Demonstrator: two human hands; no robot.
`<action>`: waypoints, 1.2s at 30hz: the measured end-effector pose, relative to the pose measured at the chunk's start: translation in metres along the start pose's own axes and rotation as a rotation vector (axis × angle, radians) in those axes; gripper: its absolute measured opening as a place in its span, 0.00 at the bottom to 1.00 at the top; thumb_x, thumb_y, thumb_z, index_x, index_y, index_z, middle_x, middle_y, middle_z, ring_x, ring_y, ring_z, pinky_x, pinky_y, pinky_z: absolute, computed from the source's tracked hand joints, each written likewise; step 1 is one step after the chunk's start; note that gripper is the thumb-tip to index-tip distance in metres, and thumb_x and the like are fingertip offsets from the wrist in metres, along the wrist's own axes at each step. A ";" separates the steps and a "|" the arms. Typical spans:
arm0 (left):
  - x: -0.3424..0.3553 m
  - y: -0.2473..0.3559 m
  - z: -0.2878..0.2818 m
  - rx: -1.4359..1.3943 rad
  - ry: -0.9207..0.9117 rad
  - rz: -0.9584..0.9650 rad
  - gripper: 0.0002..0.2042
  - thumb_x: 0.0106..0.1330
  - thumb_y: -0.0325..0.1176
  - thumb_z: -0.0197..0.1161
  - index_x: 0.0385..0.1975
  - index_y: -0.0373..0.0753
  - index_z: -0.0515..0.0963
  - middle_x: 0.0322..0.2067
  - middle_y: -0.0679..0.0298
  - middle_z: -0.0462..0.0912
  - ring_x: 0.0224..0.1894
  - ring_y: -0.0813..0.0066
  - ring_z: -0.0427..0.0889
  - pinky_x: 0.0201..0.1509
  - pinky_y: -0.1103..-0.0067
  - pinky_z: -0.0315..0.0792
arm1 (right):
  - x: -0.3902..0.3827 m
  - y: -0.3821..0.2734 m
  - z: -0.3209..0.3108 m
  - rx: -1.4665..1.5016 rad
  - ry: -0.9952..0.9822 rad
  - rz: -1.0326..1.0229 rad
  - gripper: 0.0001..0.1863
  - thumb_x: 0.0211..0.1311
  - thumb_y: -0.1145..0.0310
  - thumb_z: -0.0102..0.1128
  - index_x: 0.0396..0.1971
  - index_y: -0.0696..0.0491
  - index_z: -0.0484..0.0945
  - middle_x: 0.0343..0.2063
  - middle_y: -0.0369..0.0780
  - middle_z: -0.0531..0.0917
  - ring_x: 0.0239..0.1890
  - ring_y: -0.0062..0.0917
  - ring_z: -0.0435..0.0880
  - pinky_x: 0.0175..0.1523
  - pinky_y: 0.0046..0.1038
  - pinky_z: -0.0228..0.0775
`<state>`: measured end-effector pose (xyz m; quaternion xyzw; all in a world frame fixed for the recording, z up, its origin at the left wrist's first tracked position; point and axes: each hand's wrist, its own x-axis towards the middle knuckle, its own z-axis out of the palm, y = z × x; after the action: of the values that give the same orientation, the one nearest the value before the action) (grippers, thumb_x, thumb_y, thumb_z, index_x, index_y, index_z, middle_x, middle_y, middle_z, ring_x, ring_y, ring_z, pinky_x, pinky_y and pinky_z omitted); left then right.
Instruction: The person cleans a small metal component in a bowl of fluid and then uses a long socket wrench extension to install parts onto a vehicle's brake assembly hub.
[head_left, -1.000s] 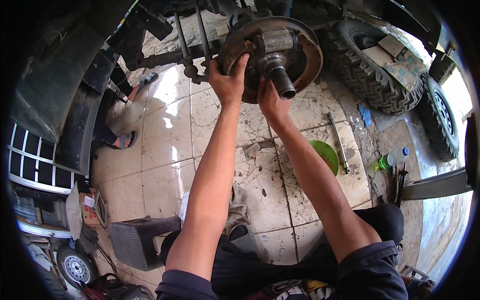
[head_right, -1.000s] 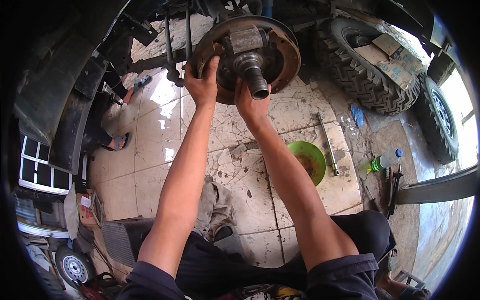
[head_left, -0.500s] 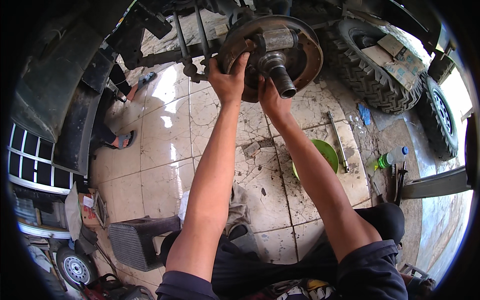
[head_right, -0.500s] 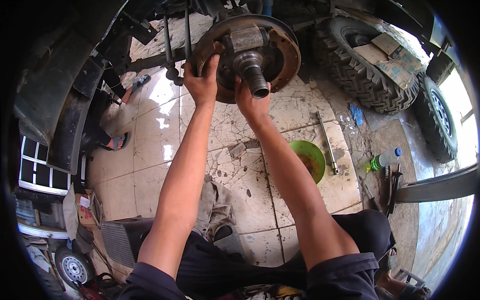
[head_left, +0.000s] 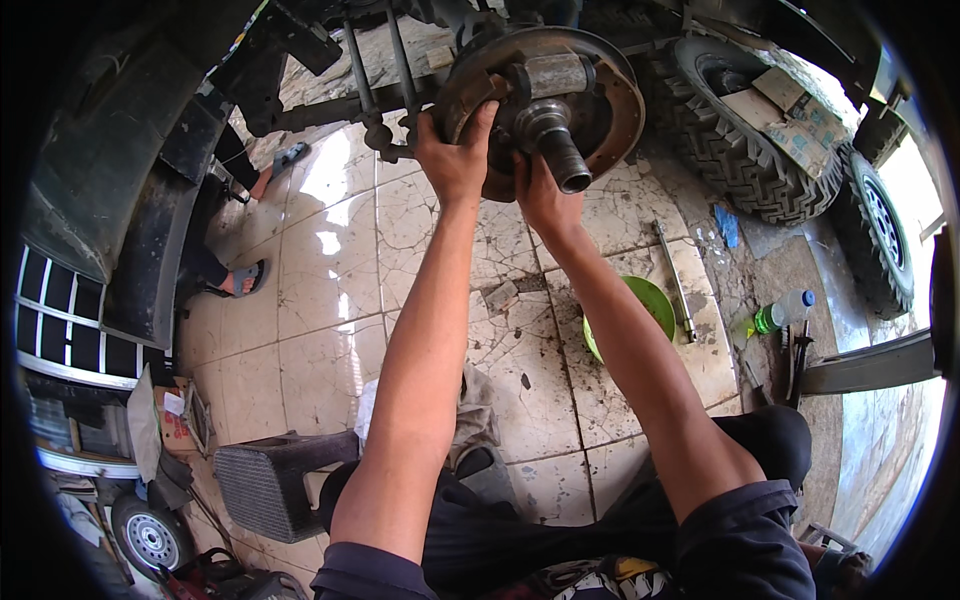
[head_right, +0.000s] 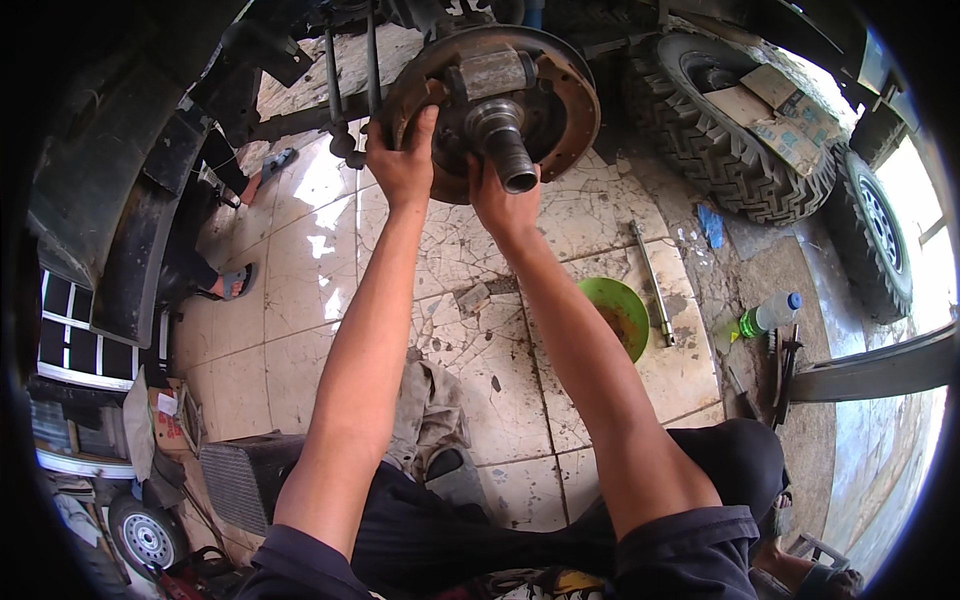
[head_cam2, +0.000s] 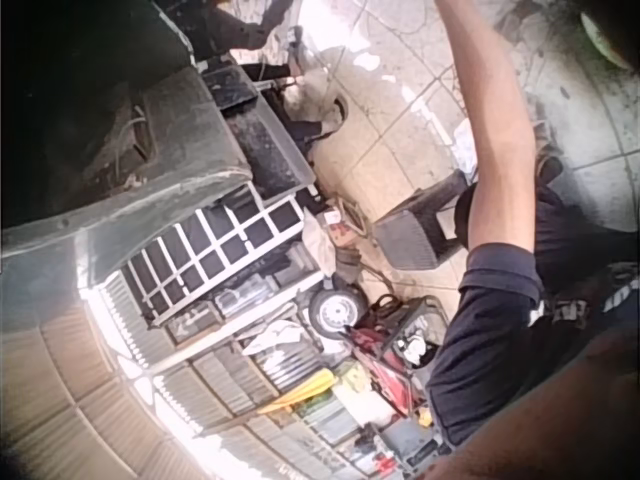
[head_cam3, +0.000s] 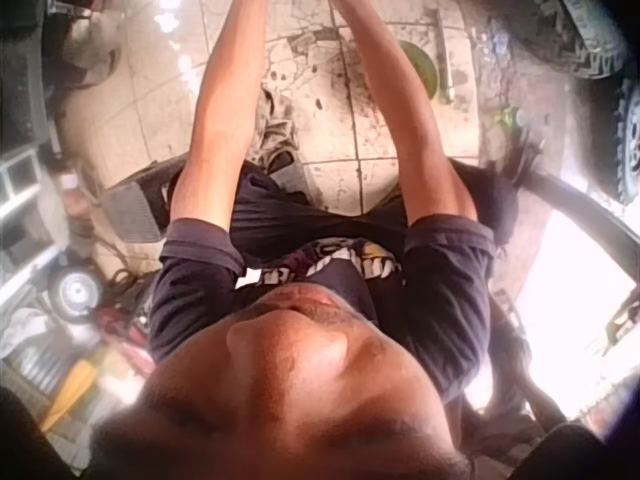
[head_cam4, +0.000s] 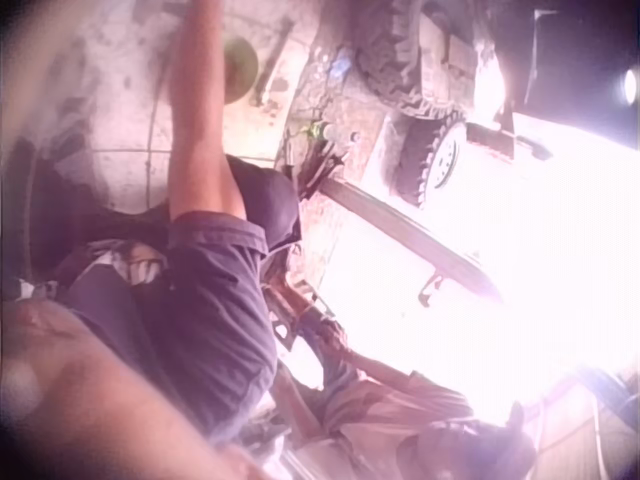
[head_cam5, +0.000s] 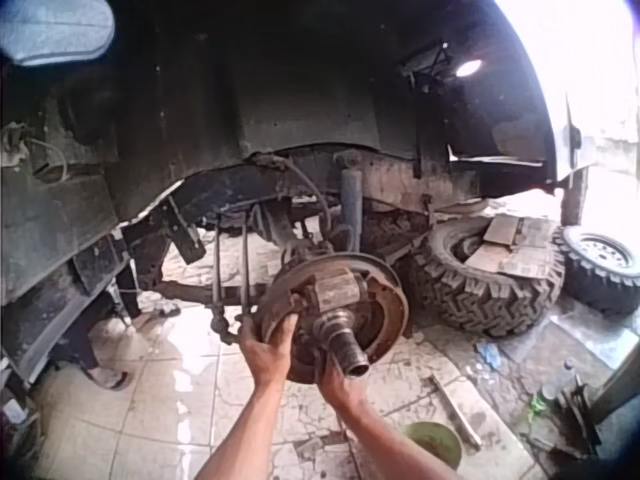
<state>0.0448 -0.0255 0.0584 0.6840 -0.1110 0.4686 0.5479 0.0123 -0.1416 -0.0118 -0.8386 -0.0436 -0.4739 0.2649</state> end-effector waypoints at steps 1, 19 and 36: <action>0.000 -0.001 0.000 0.008 0.005 0.011 0.28 0.48 0.52 0.78 0.31 0.32 0.74 0.28 0.56 0.81 0.30 0.62 0.80 0.36 0.70 0.73 | 0.001 0.000 0.000 0.000 0.009 -0.012 0.13 0.59 0.62 0.62 0.36 0.56 0.78 0.28 0.46 0.82 0.30 0.44 0.81 0.36 0.44 0.71; 0.001 0.013 -0.006 -0.063 -0.069 -0.051 0.27 0.52 0.50 0.76 0.34 0.31 0.74 0.31 0.55 0.82 0.33 0.64 0.81 0.39 0.72 0.74 | 0.009 -0.066 0.003 0.445 -0.003 0.482 0.16 0.68 0.60 0.54 0.43 0.58 0.72 0.27 0.54 0.81 0.31 0.53 0.81 0.33 0.47 0.73; 0.003 0.012 -0.016 -0.140 -0.250 -0.174 0.33 0.58 0.52 0.70 0.51 0.29 0.73 0.49 0.51 0.79 0.51 0.64 0.78 0.56 0.74 0.69 | -0.019 -0.045 -0.013 0.411 -0.174 0.255 0.15 0.68 0.57 0.53 0.36 0.56 0.73 0.19 0.52 0.79 0.24 0.53 0.79 0.33 0.50 0.71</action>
<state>0.0300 -0.0154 0.0680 0.7042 -0.1509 0.3217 0.6147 -0.0224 -0.1063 -0.0036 -0.8035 -0.0557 -0.3439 0.4828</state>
